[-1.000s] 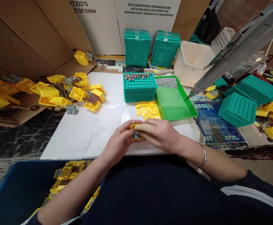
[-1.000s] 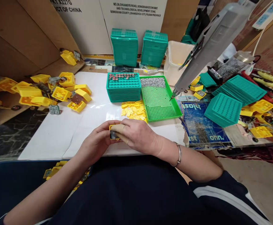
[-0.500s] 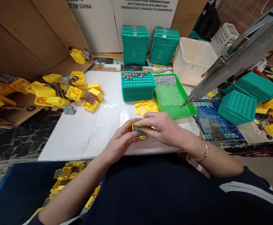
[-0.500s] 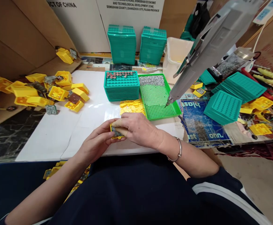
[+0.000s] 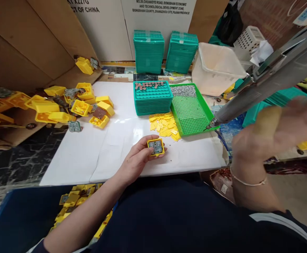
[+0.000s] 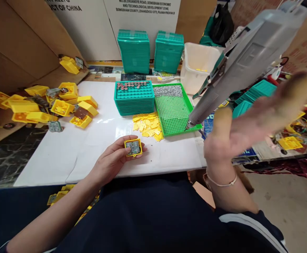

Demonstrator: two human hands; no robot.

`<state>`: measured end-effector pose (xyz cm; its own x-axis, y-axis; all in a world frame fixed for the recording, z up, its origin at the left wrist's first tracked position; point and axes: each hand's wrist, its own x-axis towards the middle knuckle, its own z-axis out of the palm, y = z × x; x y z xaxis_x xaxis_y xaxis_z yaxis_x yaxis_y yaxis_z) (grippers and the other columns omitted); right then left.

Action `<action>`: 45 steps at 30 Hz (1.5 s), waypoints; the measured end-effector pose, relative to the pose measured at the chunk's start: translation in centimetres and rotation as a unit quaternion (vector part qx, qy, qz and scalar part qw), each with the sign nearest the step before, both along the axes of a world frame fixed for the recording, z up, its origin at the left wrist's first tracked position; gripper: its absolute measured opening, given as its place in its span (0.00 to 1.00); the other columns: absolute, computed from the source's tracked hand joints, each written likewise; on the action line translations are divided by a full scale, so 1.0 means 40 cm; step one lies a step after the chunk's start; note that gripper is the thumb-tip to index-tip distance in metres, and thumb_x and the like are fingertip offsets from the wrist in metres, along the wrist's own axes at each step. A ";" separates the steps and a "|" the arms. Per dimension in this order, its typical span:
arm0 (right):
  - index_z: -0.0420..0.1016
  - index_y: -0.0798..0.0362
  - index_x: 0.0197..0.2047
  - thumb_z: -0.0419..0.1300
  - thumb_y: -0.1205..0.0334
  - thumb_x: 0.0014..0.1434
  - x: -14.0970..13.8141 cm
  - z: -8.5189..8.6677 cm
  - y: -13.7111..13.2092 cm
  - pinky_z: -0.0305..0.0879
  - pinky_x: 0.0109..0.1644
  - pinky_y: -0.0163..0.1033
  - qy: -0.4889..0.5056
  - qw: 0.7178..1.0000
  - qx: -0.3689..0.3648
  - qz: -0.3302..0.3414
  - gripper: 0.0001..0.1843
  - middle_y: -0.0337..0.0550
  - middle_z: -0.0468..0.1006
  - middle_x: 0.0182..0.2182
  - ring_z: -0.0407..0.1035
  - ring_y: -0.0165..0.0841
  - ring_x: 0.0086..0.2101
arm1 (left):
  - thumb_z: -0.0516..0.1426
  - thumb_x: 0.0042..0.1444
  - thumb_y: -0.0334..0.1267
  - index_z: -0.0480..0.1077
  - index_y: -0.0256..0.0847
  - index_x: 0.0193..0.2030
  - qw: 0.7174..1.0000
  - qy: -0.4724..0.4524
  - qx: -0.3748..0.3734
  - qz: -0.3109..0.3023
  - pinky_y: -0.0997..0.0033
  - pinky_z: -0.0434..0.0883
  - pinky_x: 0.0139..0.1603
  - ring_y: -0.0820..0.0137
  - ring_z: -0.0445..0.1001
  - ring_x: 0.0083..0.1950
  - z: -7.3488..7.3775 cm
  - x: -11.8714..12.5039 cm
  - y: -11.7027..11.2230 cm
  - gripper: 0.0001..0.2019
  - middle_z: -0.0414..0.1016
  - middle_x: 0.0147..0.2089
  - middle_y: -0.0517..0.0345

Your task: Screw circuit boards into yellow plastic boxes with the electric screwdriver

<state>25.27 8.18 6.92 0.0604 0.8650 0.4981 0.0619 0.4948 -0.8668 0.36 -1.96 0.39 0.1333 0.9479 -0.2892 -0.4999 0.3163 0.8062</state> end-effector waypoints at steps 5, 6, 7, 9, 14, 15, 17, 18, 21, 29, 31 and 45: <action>0.73 0.44 0.45 0.62 0.50 0.58 0.026 0.011 0.082 0.71 0.47 0.46 -0.045 0.994 0.051 0.080 0.13 0.42 0.77 0.40 0.75 0.36 0.43 | 0.60 0.54 0.35 0.69 0.37 0.52 0.999 -0.005 -0.033 -0.014 0.53 0.71 0.55 0.56 0.77 0.52 0.001 0.046 0.024 0.18 0.79 0.45 0.48; 0.72 0.45 0.45 0.63 0.49 0.57 0.019 0.009 0.096 0.72 0.44 0.45 -0.074 0.993 0.035 0.085 0.15 0.41 0.76 0.38 0.76 0.35 0.40 | 0.59 0.54 0.34 0.69 0.37 0.52 0.999 -0.007 -0.038 -0.021 0.54 0.71 0.55 0.57 0.77 0.52 -0.001 0.058 0.030 0.18 0.79 0.45 0.48; 0.70 0.45 0.47 0.63 0.48 0.56 0.012 0.006 0.111 0.73 0.41 0.43 -0.099 0.992 0.021 0.076 0.17 0.40 0.76 0.37 0.76 0.33 0.37 | 0.59 0.54 0.34 0.69 0.37 0.52 0.999 -0.010 -0.042 -0.029 0.54 0.71 0.56 0.57 0.77 0.52 -0.004 0.070 0.036 0.17 0.79 0.46 0.48; 0.66 0.45 0.50 0.60 0.45 0.58 -0.003 -0.002 0.144 0.71 0.35 0.39 -0.125 0.992 0.003 0.033 0.20 0.38 0.74 0.34 0.74 0.30 0.32 | 0.59 0.54 0.33 0.69 0.37 0.51 0.998 -0.018 -0.048 -0.039 0.55 0.70 0.56 0.58 0.77 0.52 -0.009 0.089 0.047 0.17 0.79 0.46 0.48; 0.65 0.46 0.46 0.57 0.40 0.58 -0.026 -0.039 0.221 0.65 0.28 0.35 -0.086 0.996 -0.005 -0.010 0.21 0.35 0.70 0.27 0.65 0.24 0.23 | 0.60 0.52 0.34 0.70 0.36 0.50 0.997 -0.014 -0.065 -0.037 0.54 0.71 0.54 0.57 0.78 0.49 -0.004 0.104 0.060 0.17 0.80 0.44 0.47; 0.65 0.47 0.43 0.57 0.39 0.58 -0.029 -0.049 0.231 0.65 0.28 0.35 -0.075 0.997 -0.006 -0.008 0.21 0.34 0.68 0.25 0.64 0.24 0.22 | 0.60 0.52 0.35 0.70 0.36 0.50 0.997 -0.010 -0.066 -0.037 0.54 0.71 0.54 0.57 0.78 0.49 -0.002 0.103 0.060 0.17 0.80 0.44 0.47; 0.63 0.47 0.40 0.56 0.38 0.57 -0.037 -0.067 0.244 0.64 0.28 0.35 -0.056 0.998 -0.004 -0.005 0.21 0.33 0.65 0.23 0.63 0.24 0.21 | 0.60 0.53 0.36 0.70 0.36 0.50 0.997 -0.005 -0.067 -0.038 0.54 0.71 0.54 0.56 0.77 0.50 0.000 0.102 0.060 0.17 0.80 0.44 0.46; 0.63 0.47 0.39 0.56 0.36 0.57 -0.041 -0.076 0.248 0.64 0.28 0.35 -0.045 0.999 0.000 -0.002 0.22 0.32 0.65 0.22 0.63 0.25 0.22 | 0.60 0.53 0.36 0.70 0.36 0.51 0.997 -0.003 -0.067 -0.039 0.54 0.71 0.53 0.56 0.77 0.50 0.001 0.101 0.060 0.18 0.80 0.44 0.46; 0.63 0.47 0.39 0.56 0.34 0.54 -0.053 -0.096 0.257 0.62 0.27 0.35 -0.009 1.000 0.014 0.005 0.25 0.32 0.66 0.23 0.63 0.25 0.22 | 0.59 0.53 0.36 0.69 0.36 0.52 0.997 0.000 -0.068 -0.041 0.54 0.71 0.53 0.56 0.77 0.50 -0.001 0.102 0.060 0.18 0.80 0.45 0.45; 0.64 0.47 0.35 0.60 0.35 0.50 -0.059 -0.119 0.272 0.61 0.26 0.35 0.031 0.999 0.002 0.011 0.24 0.30 0.65 0.19 0.62 0.25 0.19 | 0.58 0.54 0.36 0.68 0.35 0.52 0.997 0.002 -0.066 -0.041 0.54 0.71 0.53 0.56 0.77 0.50 -0.005 0.102 0.058 0.18 0.80 0.45 0.44; 0.65 0.47 0.36 0.60 0.36 0.51 -0.058 -0.121 0.269 0.61 0.26 0.35 0.034 0.999 -0.001 0.013 0.24 0.29 0.66 0.19 0.62 0.25 0.20 | 0.58 0.55 0.36 0.68 0.35 0.53 0.997 0.005 -0.063 -0.040 0.54 0.71 0.53 0.56 0.77 0.50 -0.005 0.101 0.057 0.18 0.80 0.45 0.44; 0.64 0.45 0.36 0.63 0.41 0.51 -0.105 -0.016 0.177 0.60 0.25 0.34 0.081 0.992 0.042 0.089 0.19 0.29 0.65 0.20 0.62 0.24 0.19 | 0.58 0.52 0.32 0.68 0.34 0.51 0.998 -0.019 -0.065 -0.016 0.56 0.73 0.51 0.56 0.78 0.49 -0.010 0.112 0.058 0.18 0.79 0.43 0.47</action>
